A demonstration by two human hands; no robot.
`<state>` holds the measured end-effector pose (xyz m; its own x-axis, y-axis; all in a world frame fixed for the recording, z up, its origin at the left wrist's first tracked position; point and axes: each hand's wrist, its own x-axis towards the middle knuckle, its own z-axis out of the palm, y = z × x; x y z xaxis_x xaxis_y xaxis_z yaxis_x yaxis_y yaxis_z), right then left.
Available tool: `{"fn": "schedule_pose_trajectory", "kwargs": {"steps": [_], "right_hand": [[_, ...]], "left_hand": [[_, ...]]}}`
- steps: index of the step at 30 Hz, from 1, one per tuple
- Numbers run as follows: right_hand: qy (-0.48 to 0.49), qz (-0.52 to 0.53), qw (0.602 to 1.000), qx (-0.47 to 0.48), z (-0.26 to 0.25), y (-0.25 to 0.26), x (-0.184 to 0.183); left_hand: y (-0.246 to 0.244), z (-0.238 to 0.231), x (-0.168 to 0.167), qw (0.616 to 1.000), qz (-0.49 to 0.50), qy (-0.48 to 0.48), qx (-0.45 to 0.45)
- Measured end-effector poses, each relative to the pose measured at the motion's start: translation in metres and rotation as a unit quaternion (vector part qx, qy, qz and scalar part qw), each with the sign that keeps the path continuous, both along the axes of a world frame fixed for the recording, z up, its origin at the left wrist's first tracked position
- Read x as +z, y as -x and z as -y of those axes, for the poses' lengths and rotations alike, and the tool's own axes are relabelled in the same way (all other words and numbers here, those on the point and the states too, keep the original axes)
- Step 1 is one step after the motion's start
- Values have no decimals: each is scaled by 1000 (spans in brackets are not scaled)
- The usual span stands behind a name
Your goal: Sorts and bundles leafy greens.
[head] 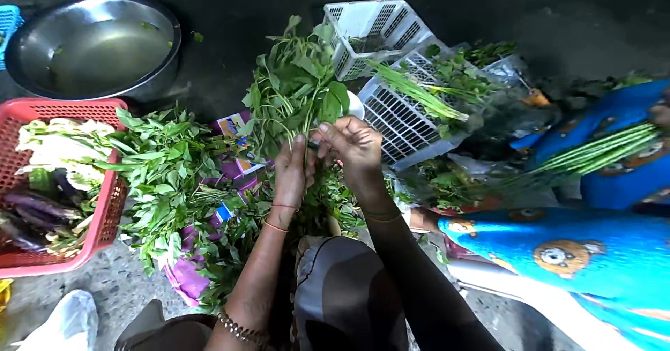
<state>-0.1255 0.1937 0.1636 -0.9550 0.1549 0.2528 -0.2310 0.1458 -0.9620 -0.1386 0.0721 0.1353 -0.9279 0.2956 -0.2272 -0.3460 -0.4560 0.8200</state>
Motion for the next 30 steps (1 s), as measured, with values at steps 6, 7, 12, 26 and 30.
{"fn": "schedule_pose_trajectory", "kwargs": {"steps": [6, 7, 12, 26, 30], "right_hand": [[-292, -45, 950, 101, -5, -15, -14], [-335, -51, 934, 116, -9, -17, -14], [-374, -113, 920, -26, -13, -10, 8], [-81, -73, 991, -80, 0, 2, 15], [-23, -81, 995, -51, -8, 6, 11]], "left_hand": [[1, 8, -11, 986, -34, 155, 53], [2, 11, -16, 976, -60, 203, 55], [5, 9, -23, 961, -125, 238, 66], [-3, 7, -9, 992, -106, 61, 36], [-5, 4, -5, 995, -98, -1, 22]]}}
